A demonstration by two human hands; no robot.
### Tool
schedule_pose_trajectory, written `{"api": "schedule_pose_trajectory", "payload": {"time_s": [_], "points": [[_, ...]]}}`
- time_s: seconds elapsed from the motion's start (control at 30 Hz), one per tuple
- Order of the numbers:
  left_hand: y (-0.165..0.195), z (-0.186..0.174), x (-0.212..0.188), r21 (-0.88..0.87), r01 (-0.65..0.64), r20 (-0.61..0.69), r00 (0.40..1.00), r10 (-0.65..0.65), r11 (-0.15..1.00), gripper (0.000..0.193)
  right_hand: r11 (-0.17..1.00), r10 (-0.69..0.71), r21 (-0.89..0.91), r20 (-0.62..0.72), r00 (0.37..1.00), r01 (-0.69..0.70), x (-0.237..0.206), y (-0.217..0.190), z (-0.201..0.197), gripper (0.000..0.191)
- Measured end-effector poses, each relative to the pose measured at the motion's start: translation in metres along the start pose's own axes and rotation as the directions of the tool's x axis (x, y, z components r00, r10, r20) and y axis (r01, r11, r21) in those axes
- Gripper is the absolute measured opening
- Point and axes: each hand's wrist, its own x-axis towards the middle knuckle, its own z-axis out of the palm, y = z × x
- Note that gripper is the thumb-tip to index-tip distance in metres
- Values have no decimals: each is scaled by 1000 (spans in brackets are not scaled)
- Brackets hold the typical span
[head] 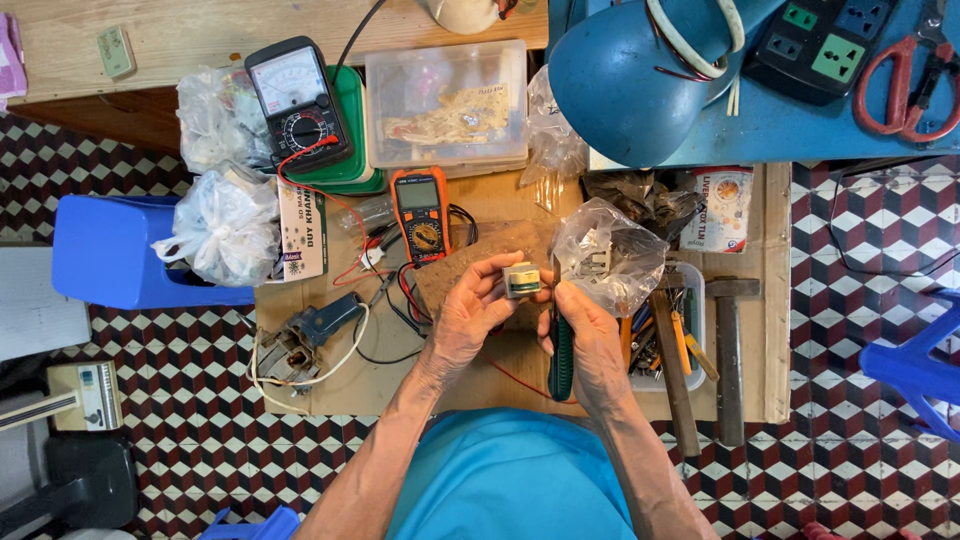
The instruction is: The person sits at a cluttered workbench and works on a small electrical plug or socket component, holding it with both hands and using pliers to grip and manipulate its parts. They repeatedly turn the component over, pull at its sections, and reposition it on the wooden board while working.
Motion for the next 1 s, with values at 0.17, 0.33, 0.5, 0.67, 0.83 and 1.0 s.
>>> {"api": "schedule_pose_trajectory", "payload": {"time_s": [0.17,0.33,0.5,0.67,0.83,1.0], "points": [[-9,-5,3,-3,18,-12,1000,-18,1000,54,995,47,-87,-9,999,-47,-1,5,1,43],[-11,-5,4,-44,44,-26,999,-45,998,54,998,35,-58,33,999,-33,-1,7,-1,41],[-1,-14,-5,-153,100,-121,985,-119,983,60,999,9,-47,-3,1000,-9,-5,11,5,45],[-2,-19,-7,-183,166,-196,960,-202,969,58,976,-18,-212,112,994,42,-14,14,8,51],[-12,-21,-6,-173,139,-245,953,-180,975,51,967,-2,-252,178,984,47,-12,22,15,50],[-15,-27,-4,-82,150,-260,951,-167,985,53,977,25,-211,161,987,10,-7,25,21,53]]}}
